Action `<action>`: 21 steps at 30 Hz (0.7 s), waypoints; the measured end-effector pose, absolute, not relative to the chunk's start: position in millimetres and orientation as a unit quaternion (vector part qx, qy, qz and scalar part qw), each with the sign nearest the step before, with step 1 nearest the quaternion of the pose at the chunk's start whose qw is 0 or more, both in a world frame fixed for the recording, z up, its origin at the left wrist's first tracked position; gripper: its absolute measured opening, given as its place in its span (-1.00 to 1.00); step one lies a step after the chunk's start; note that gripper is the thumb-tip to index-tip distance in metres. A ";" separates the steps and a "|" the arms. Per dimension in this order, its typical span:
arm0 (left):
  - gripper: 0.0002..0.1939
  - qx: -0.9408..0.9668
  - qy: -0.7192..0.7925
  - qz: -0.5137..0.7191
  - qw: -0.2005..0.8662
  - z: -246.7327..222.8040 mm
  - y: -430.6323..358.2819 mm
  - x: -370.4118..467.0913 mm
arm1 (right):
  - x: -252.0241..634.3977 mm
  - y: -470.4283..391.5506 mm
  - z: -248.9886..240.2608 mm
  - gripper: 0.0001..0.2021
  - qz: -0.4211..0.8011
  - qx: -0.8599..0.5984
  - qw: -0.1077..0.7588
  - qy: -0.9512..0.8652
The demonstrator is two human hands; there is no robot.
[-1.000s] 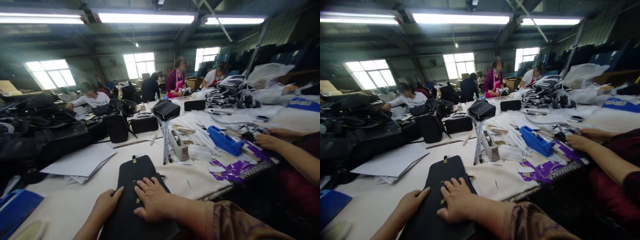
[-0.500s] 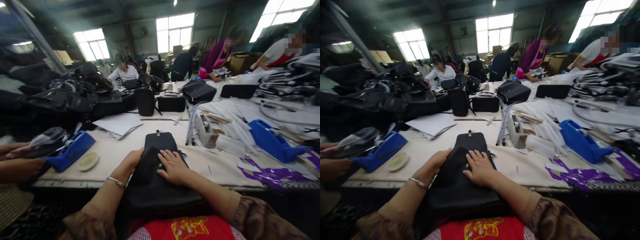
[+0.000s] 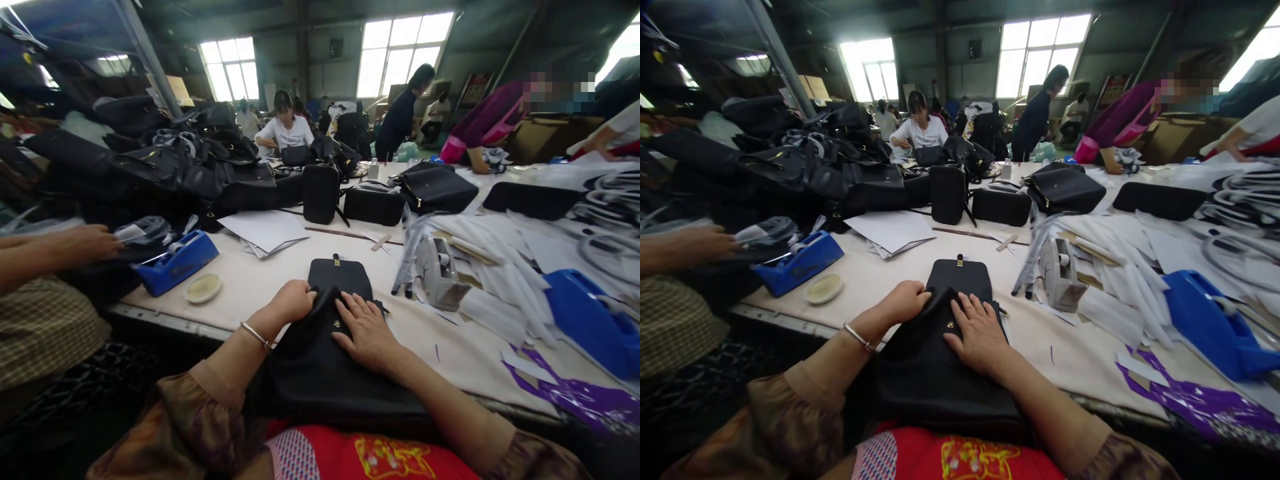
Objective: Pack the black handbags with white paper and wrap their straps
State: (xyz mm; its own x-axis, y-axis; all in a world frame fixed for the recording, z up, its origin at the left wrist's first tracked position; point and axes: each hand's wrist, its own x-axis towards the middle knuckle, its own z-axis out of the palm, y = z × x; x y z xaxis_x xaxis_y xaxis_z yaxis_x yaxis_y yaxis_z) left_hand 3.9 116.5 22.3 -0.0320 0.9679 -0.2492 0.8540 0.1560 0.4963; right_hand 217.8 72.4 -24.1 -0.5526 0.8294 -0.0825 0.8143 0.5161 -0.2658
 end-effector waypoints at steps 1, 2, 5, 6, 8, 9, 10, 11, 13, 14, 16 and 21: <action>-0.78 0.647 0.715 0.091 0.248 18.8 116.4 1.8 | 218.7 72.0 -24.7 -0.25 0.134 -0.471 0.026 -0.872; -0.77 0.649 0.721 0.076 0.231 13.8 115.7 0.2 | 219.7 71.7 -25.3 -0.25 0.130 -0.470 0.024 -0.873; -0.71 0.641 0.742 0.042 0.192 -6.6 109.2 0.5 | 223.4 71.8 -25.2 -0.29 0.122 -0.468 0.021 -0.875; -0.68 0.636 0.749 0.038 0.179 -13.2 106.0 2.2 | 224.6 72.1 -23.7 -0.30 0.119 -0.468 0.022 -0.875; -0.62 0.628 0.762 0.038 0.154 -23.4 99.3 6.2 | 226.1 73.1 -18.4 -0.32 0.108 -0.458 0.034 -0.882; -0.61 0.624 0.767 0.038 0.143 -26.8 96.5 7.9 | 226.1 73.8 -14.8 -0.32 0.101 -0.440 0.043 -0.891; -0.61 0.621 0.772 0.037 0.133 -29.3 94.4 8.8 | 225.5 74.7 -11.1 -0.33 0.096 -0.413 0.050 -0.904; -0.62 0.618 0.775 0.035 0.127 -31.2 93.0 8.9 | 224.2 75.7 -7.5 -0.34 0.094 -0.377 0.054 -0.920; -0.65 0.613 0.780 0.029 0.120 -33.6 92.6 6.2 | 220.2 78.7 -2.4 -0.34 0.107 -0.304 0.043 -0.946; -0.66 0.610 0.783 0.025 0.119 -34.1 93.3 3.6 | 217.9 80.7 -1.2 -0.34 0.121 -0.281 0.030 -0.952; -0.67 0.603 0.789 0.019 0.117 -32.5 95.4 -2.4 | 213.8 85.5 -1.1 -0.31 0.151 -0.270 0.001 -0.951; -0.69 0.620 0.780 0.028 0.080 -4.3 99.2 -2.4 | 211.2 94.9 -3.5 -0.28 0.188 -0.278 -0.023 -0.942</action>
State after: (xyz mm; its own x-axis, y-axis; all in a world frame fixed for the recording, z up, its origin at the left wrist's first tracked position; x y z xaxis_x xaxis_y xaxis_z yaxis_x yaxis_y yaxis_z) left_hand -2.4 99.2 -4.3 -0.2177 0.9718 -0.0911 0.9629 0.2291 0.1427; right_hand 211.2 94.9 -3.5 -0.8446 0.5144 -0.1483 0.5320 0.7750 -0.3411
